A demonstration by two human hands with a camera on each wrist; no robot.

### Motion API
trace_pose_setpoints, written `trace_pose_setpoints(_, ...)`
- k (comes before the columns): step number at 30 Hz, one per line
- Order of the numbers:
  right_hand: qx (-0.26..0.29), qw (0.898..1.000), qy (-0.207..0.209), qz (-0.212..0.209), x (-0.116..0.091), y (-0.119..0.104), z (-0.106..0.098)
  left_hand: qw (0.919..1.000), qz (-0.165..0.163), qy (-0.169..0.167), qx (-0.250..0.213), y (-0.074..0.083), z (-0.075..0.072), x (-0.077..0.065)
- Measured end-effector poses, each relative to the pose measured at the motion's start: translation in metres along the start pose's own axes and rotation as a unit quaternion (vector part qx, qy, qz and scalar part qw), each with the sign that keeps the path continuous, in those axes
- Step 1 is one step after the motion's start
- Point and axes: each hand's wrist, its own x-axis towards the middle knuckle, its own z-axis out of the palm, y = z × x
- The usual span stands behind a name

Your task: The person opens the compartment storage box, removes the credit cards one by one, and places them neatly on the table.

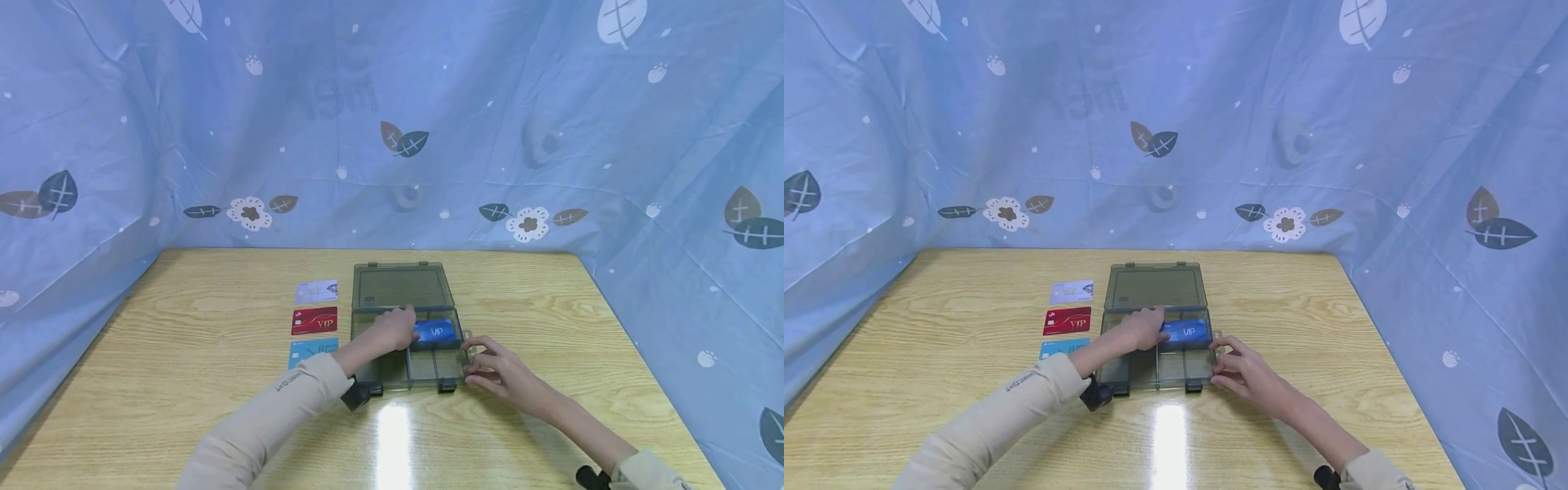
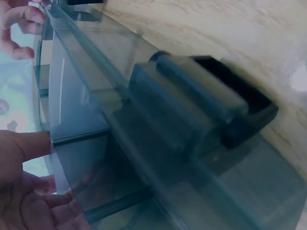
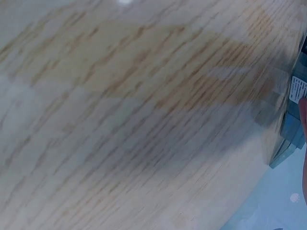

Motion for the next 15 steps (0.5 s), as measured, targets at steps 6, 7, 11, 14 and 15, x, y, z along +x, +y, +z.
trace_pose_setpoints(6,0.006,1.000,0.002,0.005,-0.001,0.000,-0.001,0.9982,-0.003,-0.025,-0.054,0.000,0.003,-0.001)
trace_pose_setpoints(7,0.006,1.000,0.003,0.004,-0.001,0.001,-0.001,0.9983,0.001,-0.026,-0.052,0.001,0.004,-0.001)
trace_pose_setpoints(11,0.003,1.000,0.007,-0.002,0.000,0.001,-0.001,0.9991,0.023,-0.030,0.018,0.006,0.004,0.001)
trace_pose_setpoints(14,0.005,1.000,0.005,-0.003,0.000,0.001,-0.001,0.9953,0.030,-0.052,0.076,0.011,0.002,0.002)
trace_pose_setpoints(15,0.007,1.000,0.004,-0.003,0.000,0.001,-0.001,0.9938,0.030,-0.061,0.088,0.012,0.001,0.003)
